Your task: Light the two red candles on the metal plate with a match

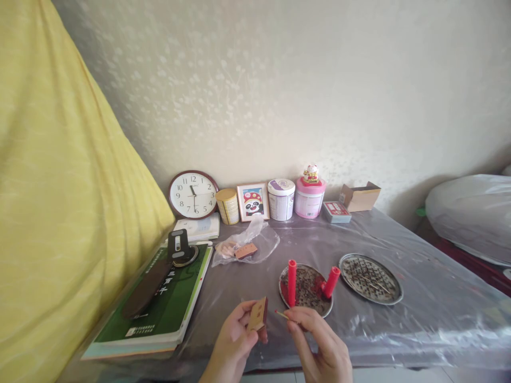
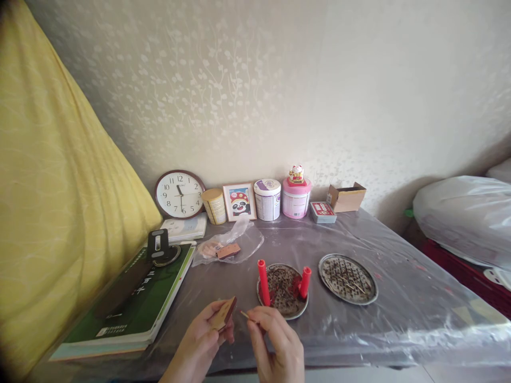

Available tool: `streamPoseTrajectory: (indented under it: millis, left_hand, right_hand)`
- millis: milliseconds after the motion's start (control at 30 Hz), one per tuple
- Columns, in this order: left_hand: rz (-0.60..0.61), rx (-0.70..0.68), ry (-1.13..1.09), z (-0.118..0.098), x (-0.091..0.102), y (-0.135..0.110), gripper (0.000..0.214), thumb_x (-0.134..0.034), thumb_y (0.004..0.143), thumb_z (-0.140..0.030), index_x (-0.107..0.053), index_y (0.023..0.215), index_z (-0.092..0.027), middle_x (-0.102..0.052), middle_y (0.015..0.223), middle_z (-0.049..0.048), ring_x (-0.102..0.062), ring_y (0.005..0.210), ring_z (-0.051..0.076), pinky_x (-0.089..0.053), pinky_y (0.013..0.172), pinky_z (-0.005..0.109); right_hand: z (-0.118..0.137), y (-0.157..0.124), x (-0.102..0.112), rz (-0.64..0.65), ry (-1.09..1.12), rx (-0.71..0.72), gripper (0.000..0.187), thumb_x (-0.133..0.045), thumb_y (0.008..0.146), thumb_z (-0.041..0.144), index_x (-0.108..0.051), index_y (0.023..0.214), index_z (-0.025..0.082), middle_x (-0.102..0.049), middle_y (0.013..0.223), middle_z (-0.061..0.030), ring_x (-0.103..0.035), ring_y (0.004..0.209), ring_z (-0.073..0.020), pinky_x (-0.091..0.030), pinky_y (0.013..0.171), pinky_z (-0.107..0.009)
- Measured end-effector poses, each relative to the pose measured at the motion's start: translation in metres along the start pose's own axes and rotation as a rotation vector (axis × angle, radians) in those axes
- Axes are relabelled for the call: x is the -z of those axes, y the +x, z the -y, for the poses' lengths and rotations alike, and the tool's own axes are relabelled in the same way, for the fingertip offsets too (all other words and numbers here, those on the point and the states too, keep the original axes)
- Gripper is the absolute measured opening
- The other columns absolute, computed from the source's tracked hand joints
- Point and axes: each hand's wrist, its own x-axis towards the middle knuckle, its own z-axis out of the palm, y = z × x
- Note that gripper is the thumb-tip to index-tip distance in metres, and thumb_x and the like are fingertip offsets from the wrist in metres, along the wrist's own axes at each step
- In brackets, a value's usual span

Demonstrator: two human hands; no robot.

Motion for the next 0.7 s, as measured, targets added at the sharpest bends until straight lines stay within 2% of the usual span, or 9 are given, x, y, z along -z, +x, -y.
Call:
streamPoseTrajectory:
  millis: [267,467,700]
  left_hand:
    - [-0.003,-0.024,0.031,0.006,0.002,0.002,0.049,-0.081,0.062,-0.038,-0.068,0.105,-0.018,-0.066,0.087,0.0082,-0.055,0.066,0.015,-0.044,0.061,0.028]
    - [0.004,-0.037,0.059,0.015,0.009,0.005,0.049,-0.082,0.061,-0.039,-0.068,0.103,-0.019,-0.067,0.086,0.0072,-0.056,0.064,0.015,-0.046,0.058,0.027]
    - [-0.035,-0.031,0.091,0.011,0.008,0.004,0.048,-0.081,0.061,-0.038,-0.068,0.103,-0.018,-0.067,0.087,0.0078,-0.056,0.065,0.015,-0.046,0.059,0.028]
  right_hand:
    - [0.005,0.001,0.0,0.057,0.011,0.095,0.022,-0.057,0.084,0.005,-0.06,0.099,0.02,-0.069,0.091,-0.0056,-0.068,0.08,-0.0138,-0.054,0.074,-0.019]
    - [0.008,-0.002,-0.005,0.008,0.054,0.061,0.021,-0.055,0.086,0.007,-0.063,0.1,0.02,-0.069,0.091,-0.0055,-0.067,0.08,-0.0137,-0.053,0.074,-0.02]
    - [0.012,-0.002,-0.002,0.026,0.032,0.091,0.021,-0.054,0.087,0.005,-0.061,0.101,0.019,-0.069,0.091,-0.0059,-0.067,0.081,-0.0127,-0.053,0.075,-0.019]
